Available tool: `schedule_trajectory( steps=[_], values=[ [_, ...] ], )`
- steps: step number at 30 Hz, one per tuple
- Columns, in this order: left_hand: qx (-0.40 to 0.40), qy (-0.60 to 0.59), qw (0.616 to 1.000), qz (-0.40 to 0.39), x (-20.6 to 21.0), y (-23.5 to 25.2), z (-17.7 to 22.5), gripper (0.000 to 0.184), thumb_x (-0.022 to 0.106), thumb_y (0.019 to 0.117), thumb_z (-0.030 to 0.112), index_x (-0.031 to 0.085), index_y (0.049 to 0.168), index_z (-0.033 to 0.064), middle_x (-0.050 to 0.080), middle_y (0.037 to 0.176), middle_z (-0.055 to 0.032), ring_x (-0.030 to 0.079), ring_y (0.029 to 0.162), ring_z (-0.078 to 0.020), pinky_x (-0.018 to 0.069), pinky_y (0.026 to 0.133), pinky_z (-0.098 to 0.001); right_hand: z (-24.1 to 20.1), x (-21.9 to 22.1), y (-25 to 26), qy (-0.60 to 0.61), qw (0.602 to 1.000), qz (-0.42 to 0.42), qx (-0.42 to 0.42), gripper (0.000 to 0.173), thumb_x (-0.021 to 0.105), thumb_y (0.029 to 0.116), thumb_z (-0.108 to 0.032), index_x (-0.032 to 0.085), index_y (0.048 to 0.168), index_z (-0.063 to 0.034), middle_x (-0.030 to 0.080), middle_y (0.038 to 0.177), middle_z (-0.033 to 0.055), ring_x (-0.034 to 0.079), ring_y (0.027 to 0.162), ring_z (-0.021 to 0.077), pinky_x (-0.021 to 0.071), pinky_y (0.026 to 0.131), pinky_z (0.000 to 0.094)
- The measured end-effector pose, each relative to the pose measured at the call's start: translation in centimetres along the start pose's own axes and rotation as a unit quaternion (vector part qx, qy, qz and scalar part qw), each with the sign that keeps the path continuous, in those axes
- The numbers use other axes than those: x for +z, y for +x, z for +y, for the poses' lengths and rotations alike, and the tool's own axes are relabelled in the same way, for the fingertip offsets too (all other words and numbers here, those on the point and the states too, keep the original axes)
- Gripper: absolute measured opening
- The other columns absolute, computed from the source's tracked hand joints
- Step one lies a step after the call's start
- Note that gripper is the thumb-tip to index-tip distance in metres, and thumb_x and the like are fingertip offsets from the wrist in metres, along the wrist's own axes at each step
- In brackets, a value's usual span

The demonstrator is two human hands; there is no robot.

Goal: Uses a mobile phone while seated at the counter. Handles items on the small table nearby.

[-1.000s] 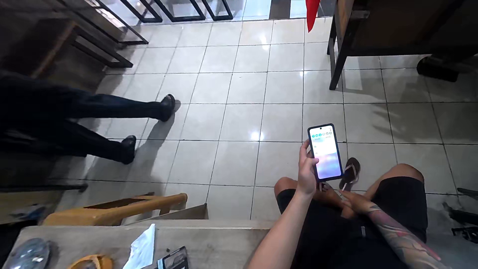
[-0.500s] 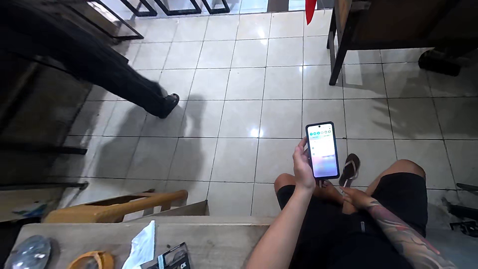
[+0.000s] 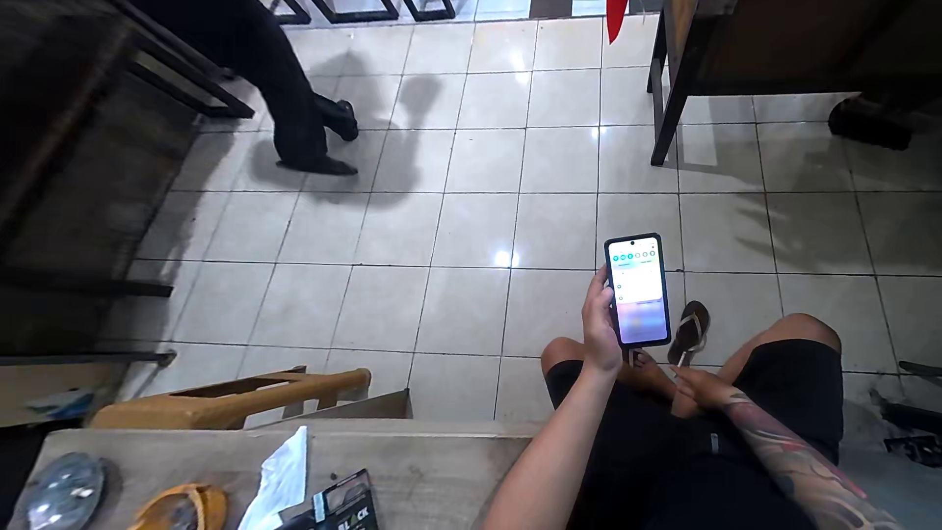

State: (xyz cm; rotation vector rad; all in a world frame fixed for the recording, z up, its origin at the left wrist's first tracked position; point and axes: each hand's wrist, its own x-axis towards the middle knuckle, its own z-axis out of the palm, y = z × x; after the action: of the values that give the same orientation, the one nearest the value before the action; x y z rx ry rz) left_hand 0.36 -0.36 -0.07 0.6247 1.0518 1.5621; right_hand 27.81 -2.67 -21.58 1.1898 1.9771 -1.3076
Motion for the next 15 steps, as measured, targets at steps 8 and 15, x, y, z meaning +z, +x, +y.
schedule_trajectory(
  steps=[8,15],
  values=[
    [0.000,0.005,1.000,0.001,-0.10,0.01,-0.01,0.053,0.035,0.1030,0.033,0.041,0.154,0.0202,0.061,0.135,-0.0147,0.065,0.114,-0.0277,0.0558,0.094,-0.0490,0.18,0.30,0.22,-0.002,1.000,0.004,0.006,0.059,0.049,0.1075,-0.030,0.032,0.162,-0.0148,0.054,0.150,0.0178,0.055,0.136,0.0346,0.0399,0.116,0.0564],
    [0.010,0.017,1.000,-0.005,-0.06,0.01,0.06,0.051,0.033,0.1029,0.032,0.044,0.151,0.0198,0.062,0.134,-0.0133,0.066,0.113,-0.0256,0.0567,0.092,-0.0475,0.28,0.28,0.19,-0.001,1.000,0.003,0.003,0.059,0.048,0.1078,-0.030,0.032,0.162,-0.0147,0.056,0.148,0.0178,0.056,0.134,0.0347,0.0408,0.115,0.0567]
  ],
)
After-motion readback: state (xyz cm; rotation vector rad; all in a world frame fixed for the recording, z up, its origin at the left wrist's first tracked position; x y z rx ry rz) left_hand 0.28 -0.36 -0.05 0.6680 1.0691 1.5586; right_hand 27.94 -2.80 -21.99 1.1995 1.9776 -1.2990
